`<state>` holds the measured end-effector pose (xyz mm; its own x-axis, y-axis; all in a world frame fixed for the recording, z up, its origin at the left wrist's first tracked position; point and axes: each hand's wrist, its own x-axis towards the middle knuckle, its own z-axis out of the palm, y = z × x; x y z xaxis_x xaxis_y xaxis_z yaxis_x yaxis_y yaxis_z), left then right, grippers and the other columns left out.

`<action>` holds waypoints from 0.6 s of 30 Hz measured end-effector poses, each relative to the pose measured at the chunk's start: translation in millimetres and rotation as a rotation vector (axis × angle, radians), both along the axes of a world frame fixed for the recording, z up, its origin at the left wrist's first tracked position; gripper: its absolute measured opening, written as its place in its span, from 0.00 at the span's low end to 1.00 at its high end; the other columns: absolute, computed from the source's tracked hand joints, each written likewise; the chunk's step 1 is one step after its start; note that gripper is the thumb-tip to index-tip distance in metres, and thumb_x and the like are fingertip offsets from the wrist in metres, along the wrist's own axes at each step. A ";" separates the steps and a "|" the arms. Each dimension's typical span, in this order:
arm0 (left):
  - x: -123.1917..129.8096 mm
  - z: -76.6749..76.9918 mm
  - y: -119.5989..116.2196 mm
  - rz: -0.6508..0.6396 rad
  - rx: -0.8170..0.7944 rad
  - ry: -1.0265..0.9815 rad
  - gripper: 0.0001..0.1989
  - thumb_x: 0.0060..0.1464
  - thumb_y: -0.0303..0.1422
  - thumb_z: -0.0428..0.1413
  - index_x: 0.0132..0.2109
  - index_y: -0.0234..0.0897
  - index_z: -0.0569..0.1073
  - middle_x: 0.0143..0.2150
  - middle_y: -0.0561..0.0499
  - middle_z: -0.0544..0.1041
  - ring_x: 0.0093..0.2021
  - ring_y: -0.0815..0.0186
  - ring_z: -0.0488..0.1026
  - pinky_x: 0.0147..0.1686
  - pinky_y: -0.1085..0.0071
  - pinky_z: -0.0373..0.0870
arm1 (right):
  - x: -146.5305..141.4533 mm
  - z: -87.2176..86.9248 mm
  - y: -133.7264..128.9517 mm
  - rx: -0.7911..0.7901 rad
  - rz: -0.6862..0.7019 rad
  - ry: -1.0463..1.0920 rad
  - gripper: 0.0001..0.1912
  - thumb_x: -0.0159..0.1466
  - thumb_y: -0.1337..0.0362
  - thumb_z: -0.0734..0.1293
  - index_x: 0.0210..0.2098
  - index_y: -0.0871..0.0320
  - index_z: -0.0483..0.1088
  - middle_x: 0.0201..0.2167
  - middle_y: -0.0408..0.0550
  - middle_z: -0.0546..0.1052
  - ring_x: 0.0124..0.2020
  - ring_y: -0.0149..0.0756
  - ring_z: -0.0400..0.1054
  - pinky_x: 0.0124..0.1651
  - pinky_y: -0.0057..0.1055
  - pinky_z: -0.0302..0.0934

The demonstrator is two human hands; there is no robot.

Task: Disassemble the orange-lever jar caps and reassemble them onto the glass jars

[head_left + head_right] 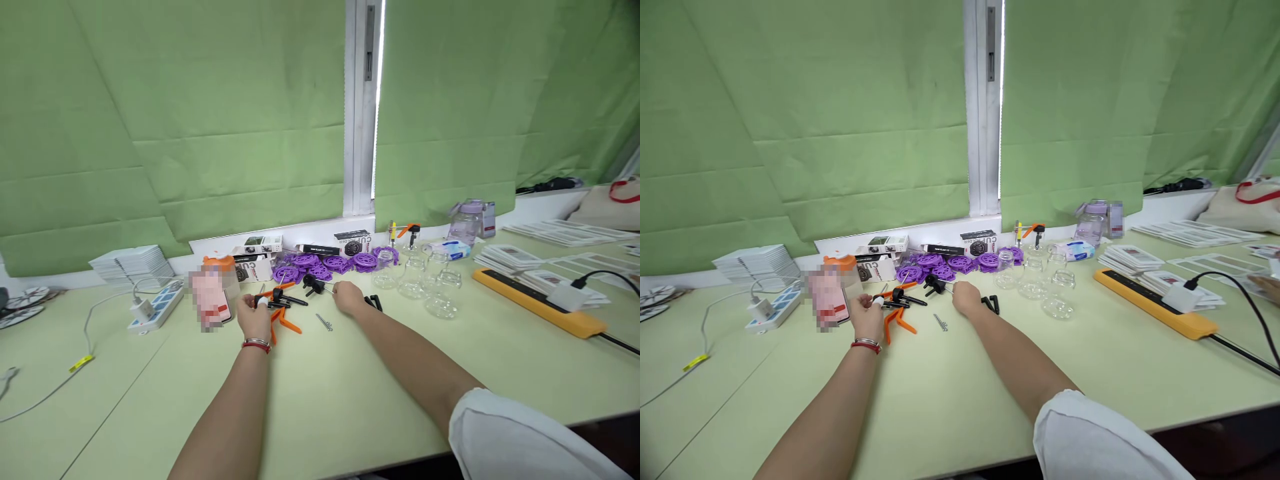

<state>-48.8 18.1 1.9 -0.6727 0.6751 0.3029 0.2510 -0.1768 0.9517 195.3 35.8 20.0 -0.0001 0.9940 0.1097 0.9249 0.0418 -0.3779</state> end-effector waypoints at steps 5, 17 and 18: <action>12.7 9.6 -11.7 -0.244 0.052 0.031 0.15 0.49 0.34 0.55 0.45 0.38 0.64 0.40 0.48 0.72 0.41 0.65 0.71 0.44 0.66 0.68 | -11.6 17.8 -11.2 0.048 0.128 0.013 0.11 0.62 0.67 0.61 0.38 0.57 0.75 0.36 0.52 0.77 0.38 0.40 0.69 0.35 0.29 0.54; 22.3 26.5 -23.8 -0.447 -0.070 -0.258 0.16 0.42 0.42 0.58 0.33 0.33 0.70 0.22 0.55 0.68 0.17 0.73 0.63 0.17 0.75 0.58 | -72.8 32.3 -53.1 0.289 0.321 -0.021 0.09 0.63 0.63 0.62 0.42 0.57 0.70 0.42 0.48 0.73 0.41 0.36 0.67 0.37 0.28 0.54; 20.6 26.5 -22.2 -0.392 -0.037 -0.293 0.15 0.42 0.42 0.58 0.31 0.33 0.69 0.21 0.55 0.67 0.17 0.73 0.62 0.17 0.75 0.58 | -75.5 30.4 -56.2 0.316 0.328 -0.031 0.10 0.63 0.61 0.61 0.42 0.57 0.69 0.43 0.49 0.73 0.41 0.36 0.67 0.37 0.28 0.54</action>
<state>-28.2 -4.1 28.4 -0.4191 0.9013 0.1099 -0.1071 -0.1693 0.9797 119.7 -20.4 50.4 -0.3177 0.8586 0.4024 0.8540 0.4435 -0.2720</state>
